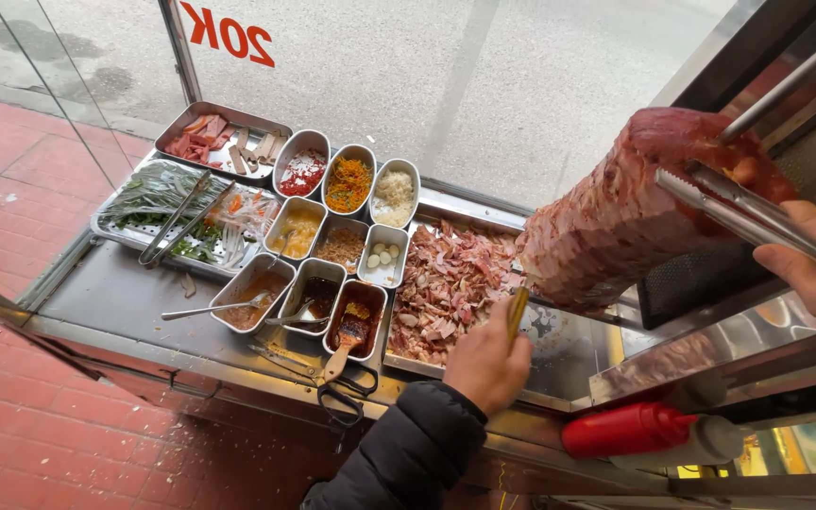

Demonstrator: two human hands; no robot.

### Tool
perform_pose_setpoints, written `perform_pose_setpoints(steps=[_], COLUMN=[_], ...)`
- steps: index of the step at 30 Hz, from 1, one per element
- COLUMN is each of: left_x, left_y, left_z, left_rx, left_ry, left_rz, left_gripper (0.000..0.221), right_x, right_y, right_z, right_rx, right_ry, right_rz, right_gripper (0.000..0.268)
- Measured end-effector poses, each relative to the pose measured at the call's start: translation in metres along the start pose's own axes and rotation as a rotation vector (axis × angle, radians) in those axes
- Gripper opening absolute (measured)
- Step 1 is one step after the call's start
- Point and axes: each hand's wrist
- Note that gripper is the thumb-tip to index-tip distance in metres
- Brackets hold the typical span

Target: Slicing thin strips of meat from a vertical rotisserie using a knife and tongs.

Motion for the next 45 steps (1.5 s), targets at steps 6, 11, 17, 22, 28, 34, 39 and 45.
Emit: perform_pose_setpoints(steps=[6, 11, 17, 22, 28, 34, 39, 45], left_x=[-0.020, -0.027, -0.049, -0.088, -0.116, -0.108, -0.106, -0.103], left_y=[0.019, 0.013, -0.005, -0.003, 0.011, 0.018, 0.020, 0.021], left_z=[-0.017, -0.027, -0.059, -0.041, -0.035, -0.040, -0.039, -0.041], left_rx=[0.025, 0.143, 0.178, 0.066, 0.031, -0.030, -0.063, -0.040], left_ry=[0.098, 0.039, 0.035, 0.182, 0.233, 0.216, 0.260, 0.231], left_rz=[-0.036, -0.026, -0.033, 0.038, -0.064, -0.110, -0.102, -0.118], left_gripper=[0.056, 0.059, 0.044, 0.058, 0.069, 0.069, 0.070, 0.072], right_x=[-0.003, -0.021, 0.006, 0.073, 0.123, 0.136, 0.110, 0.094], right_y=[-0.009, -0.010, -0.031, -0.074, -0.101, -0.102, -0.086, -0.076], right_z=[0.000, -0.012, -0.044, -0.061, -0.076, -0.078, -0.085, -0.088], right_rx=[-0.028, -0.047, 0.130, 0.352, 0.491, 0.510, 0.478, 0.465], right_ry=[0.014, 0.040, 0.191, 0.325, 0.372, 0.385, 0.293, 0.276], right_rz=[-0.079, -0.013, 0.730, 0.742, 0.768, 0.693, 0.788, 0.810], right_gripper=[0.033, 0.030, 0.055, 0.062, 0.065, 0.065, 0.068, 0.071])
Point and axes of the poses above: each hand's wrist, its own z-axis away from the middle knuckle, its own y-axis out of the palm, x = y × z, and after that the axes turned 9 degrees about z, right-handed
